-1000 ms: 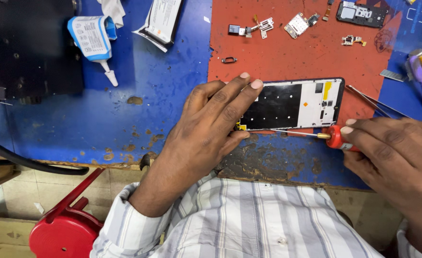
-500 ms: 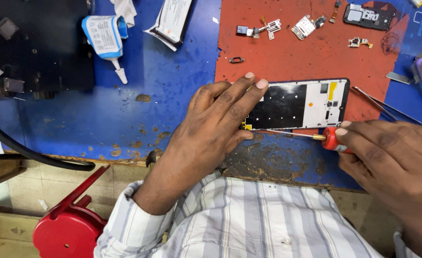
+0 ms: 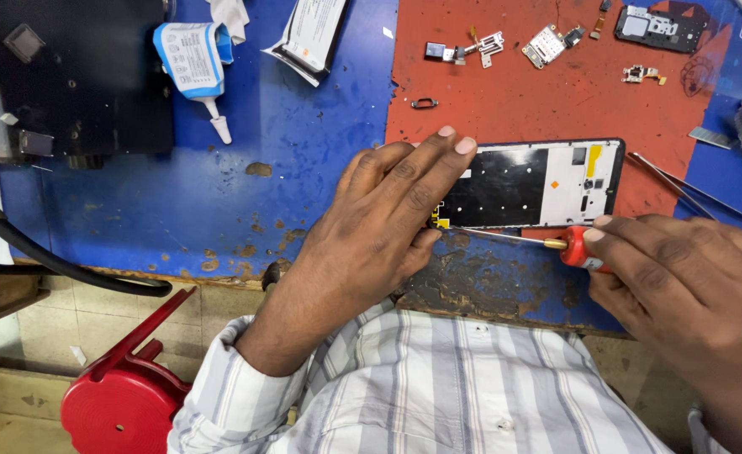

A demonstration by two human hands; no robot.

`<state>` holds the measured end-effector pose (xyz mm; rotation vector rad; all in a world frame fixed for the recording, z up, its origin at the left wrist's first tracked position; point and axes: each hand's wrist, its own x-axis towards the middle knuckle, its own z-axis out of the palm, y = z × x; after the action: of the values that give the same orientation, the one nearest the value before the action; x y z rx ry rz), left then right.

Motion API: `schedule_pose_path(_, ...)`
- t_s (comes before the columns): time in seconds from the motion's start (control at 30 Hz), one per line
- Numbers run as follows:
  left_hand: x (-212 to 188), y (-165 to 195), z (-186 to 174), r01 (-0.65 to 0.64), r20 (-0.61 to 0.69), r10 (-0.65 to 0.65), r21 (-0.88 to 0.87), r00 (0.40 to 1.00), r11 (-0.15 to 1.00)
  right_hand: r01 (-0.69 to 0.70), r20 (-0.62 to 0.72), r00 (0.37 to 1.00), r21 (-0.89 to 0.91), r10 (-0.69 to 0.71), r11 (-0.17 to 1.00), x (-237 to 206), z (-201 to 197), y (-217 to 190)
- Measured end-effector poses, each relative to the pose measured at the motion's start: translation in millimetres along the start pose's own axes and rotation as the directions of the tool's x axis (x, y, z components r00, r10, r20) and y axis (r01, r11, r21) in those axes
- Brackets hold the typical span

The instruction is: The person uses tweezers to remove small components and adhesive from the interior of a disassembled smartphone. They then use a red-handled screwdriver to loosen screws along the phone's frame. The phone remains open on the workbench throughout the clip.

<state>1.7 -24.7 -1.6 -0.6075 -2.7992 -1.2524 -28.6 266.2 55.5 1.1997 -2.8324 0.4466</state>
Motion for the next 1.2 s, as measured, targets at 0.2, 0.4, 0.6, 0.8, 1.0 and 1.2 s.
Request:
schedule_pose_path(0.2,0,-1,-1,-0.005,-0.005,0.005,0.011,1.000,1.000,-0.004,0.017,1.000,-0.028,0.004,1.000,4,-3,-8)
schedule_pose_path(0.4,0,0,-2,-0.012,-0.002,0.012,0.012,1.000,1.000,-0.002,0.019,1.000,-0.046,0.003,0.999,7,-4,-16)
schedule_pose_path(0.6,0,1,-3,-0.024,-0.014,0.025,0.036,1.000,0.999,-0.049,0.054,0.997,-0.042,0.051,0.998,7,-6,-22)
schedule_pose_path(0.8,-1,2,-5,-0.026,-0.021,0.027,0.027,0.999,0.999,-0.071,0.023,0.997,-0.038,0.072,0.997,3,-5,-27)
schedule_pose_path(1.0,-2,4,-6,-0.061,-0.040,0.064,0.082,0.997,0.995,-0.118,0.027,0.992,-0.084,0.121,0.989,-8,-1,-33)
schedule_pose_path(1.2,-4,11,-1,-0.062,-0.077,0.074,0.142,0.994,0.988,-0.179,0.024,0.983,-0.080,0.181,0.981,-21,4,-39)
